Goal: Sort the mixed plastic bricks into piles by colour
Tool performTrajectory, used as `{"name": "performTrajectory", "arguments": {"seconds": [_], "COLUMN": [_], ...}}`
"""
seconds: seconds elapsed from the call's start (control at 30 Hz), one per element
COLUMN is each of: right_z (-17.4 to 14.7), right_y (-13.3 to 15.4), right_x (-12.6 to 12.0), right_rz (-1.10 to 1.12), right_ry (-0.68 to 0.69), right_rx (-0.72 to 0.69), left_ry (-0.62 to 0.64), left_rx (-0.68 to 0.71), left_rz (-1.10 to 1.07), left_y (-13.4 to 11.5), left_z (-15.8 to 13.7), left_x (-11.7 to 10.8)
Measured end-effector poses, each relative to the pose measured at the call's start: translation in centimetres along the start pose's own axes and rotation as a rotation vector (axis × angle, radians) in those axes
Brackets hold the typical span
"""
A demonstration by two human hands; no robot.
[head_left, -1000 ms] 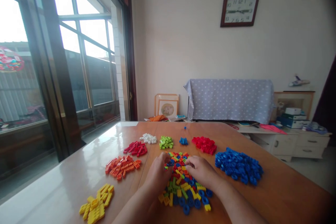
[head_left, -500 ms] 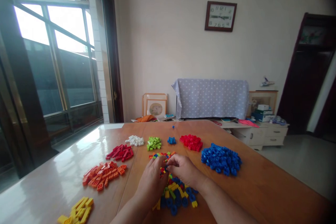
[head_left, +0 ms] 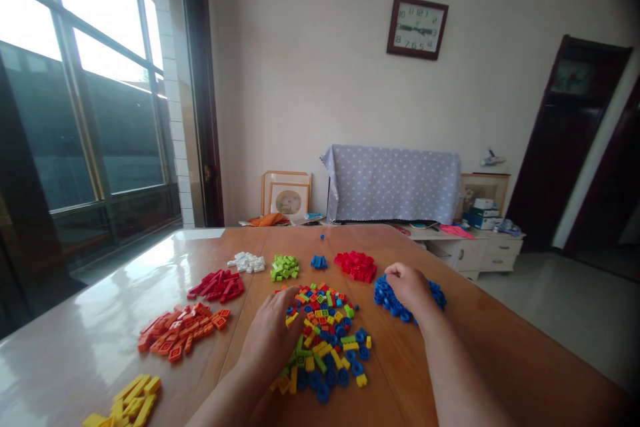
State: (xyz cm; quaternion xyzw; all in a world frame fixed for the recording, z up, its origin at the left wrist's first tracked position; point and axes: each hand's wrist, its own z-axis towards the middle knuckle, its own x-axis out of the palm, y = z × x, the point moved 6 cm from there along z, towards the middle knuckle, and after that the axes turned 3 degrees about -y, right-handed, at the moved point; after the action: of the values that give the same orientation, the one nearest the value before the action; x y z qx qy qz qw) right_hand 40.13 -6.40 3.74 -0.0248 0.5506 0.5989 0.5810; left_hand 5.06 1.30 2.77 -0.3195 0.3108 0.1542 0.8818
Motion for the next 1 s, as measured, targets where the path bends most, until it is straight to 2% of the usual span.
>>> {"name": "performTrajectory", "arguments": {"seconds": [0.17,0.4,0.53,0.63,0.83,0.9,1.0], "right_z": [0.1,0.8,0.9,0.3,-1.4,-1.8,-2.4], "right_y": [-1.8,-2.9,-2.4,-0.9,2.4,2.7,2.4], "right_x": [0.9,1.4,1.5,1.8,4.3,5.4,7.0], "right_rz": [-0.164,-0.174,-0.158,-0.074,0.105,0.119,0.079], "right_ry": [0.033,0.013,0.004,0.011,0.195,0.276,0.403], "right_rx": [0.065,0.105,0.095,0.053,-0.123,-0.173,-0.167], "left_ry": [0.012,0.036,0.039,0.042,0.070,0.068,0.062], "left_rx": [-0.054,-0.086,-0.128,-0.175,-0.266,-0.282,-0.310], "left_rz": [-0.002,0.002,0.016,0.021,0.044,0.052,0.061], "left_y": [0.5,0.8,1.4,1.8,2.4,2.6,3.0], "left_z": [0.1,0.2,0.2,0.3,0.2,0.2,0.2], "left_x": [0.0,-0.1,-0.1,-0.1,0.0,0.0,0.1]}}
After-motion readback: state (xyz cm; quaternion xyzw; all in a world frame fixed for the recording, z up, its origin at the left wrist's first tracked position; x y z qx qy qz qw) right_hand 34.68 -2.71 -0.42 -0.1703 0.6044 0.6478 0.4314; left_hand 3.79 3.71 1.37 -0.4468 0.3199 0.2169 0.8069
